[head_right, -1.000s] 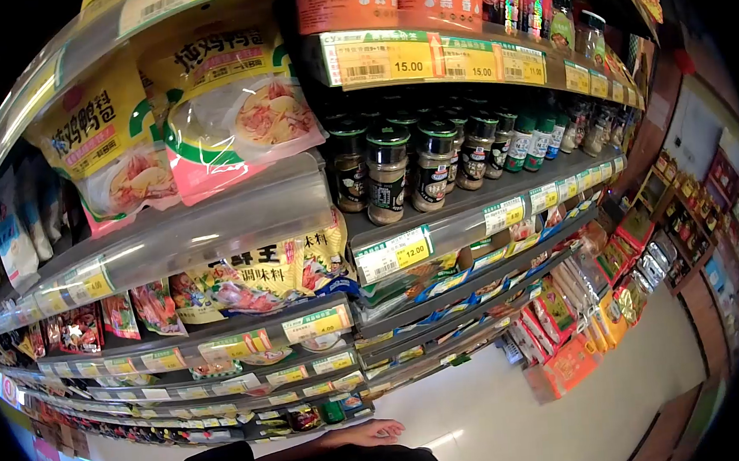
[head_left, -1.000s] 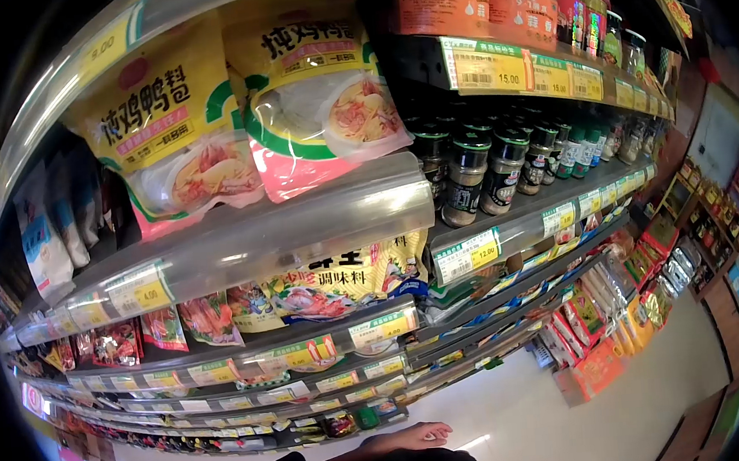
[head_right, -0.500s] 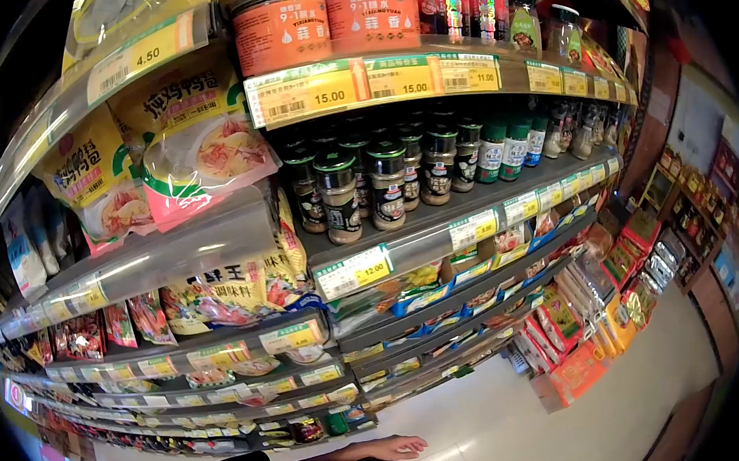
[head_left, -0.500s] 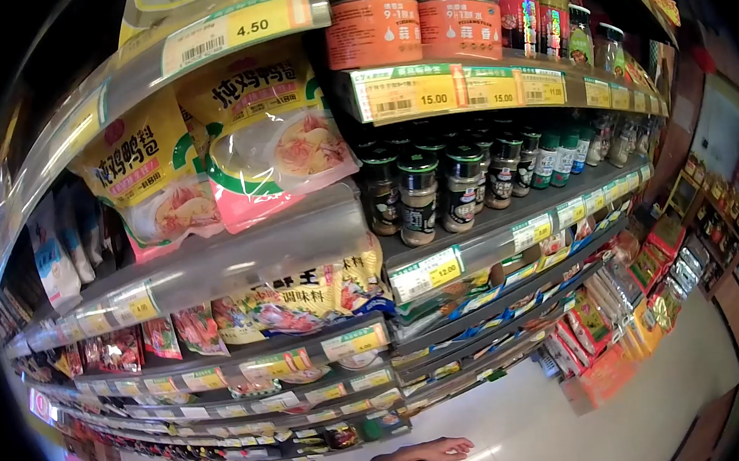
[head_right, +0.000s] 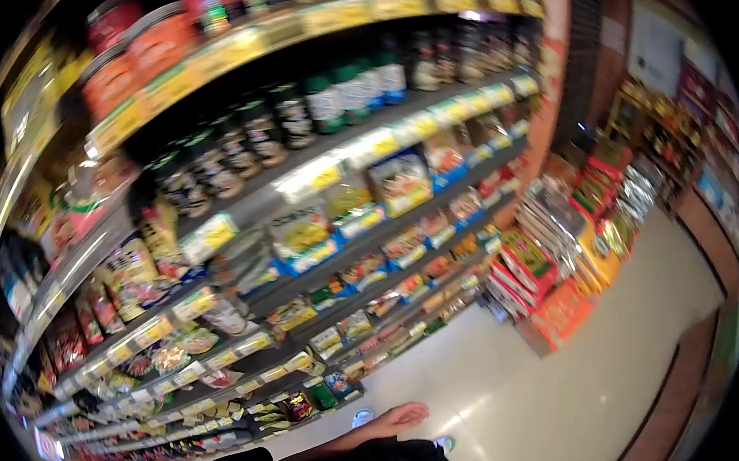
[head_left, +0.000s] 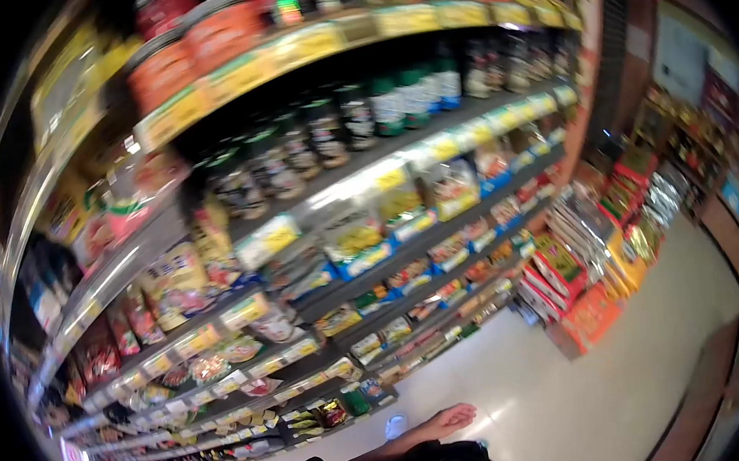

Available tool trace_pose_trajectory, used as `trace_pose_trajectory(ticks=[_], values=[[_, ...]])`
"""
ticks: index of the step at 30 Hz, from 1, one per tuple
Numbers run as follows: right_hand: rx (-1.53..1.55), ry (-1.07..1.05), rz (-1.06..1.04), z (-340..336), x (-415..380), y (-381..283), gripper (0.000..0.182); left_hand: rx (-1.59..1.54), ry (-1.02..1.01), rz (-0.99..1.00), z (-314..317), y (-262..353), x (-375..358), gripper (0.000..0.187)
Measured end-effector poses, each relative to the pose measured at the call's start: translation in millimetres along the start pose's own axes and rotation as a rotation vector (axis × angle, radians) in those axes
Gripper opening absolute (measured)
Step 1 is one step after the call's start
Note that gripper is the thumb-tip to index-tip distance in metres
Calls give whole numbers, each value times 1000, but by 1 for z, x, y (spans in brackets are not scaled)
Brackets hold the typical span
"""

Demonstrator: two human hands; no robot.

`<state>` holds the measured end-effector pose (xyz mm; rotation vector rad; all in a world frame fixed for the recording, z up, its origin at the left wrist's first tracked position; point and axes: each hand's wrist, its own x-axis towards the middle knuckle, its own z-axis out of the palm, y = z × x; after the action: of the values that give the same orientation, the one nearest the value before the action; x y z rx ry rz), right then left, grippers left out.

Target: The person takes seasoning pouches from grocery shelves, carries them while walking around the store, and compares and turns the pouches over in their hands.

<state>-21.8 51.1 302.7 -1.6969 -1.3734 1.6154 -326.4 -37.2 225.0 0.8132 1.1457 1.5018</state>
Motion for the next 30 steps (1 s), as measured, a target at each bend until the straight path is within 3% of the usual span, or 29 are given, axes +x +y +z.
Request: trace_pose_trajectory(ticks=[1,4,5,7,10,13,19,25,27,30], values=[[-43,-15,-155,-3,1,-11,45,14,6,-13,13,8,9,32],[78,-57,-112,-12,20,-27,43,103,40,-40,46,18,35,38],[211,14,-293,-12,44,0,30,144,42,-52,62,29,43,36],[204,-2,-250,-29,48,-21,28,121,49,-28,80,12,65,38],[198,102,-228,-66,69,-22,30,-36,121,-182,123,10,102,33],[238,215,-222,-107,79,-23,29,-35,60,-300,165,-6,149,33],[293,380,-281,-160,93,-6,28,26,-211,-238,269,-1,229,37],[463,328,-229,-173,103,-1,25,87,-426,-295,339,-24,242,40],[460,348,-201,-185,106,-2,26,131,-541,-319,341,-41,242,44],[464,433,-159,-201,112,-1,26,189,-559,-417,359,-39,251,40]])
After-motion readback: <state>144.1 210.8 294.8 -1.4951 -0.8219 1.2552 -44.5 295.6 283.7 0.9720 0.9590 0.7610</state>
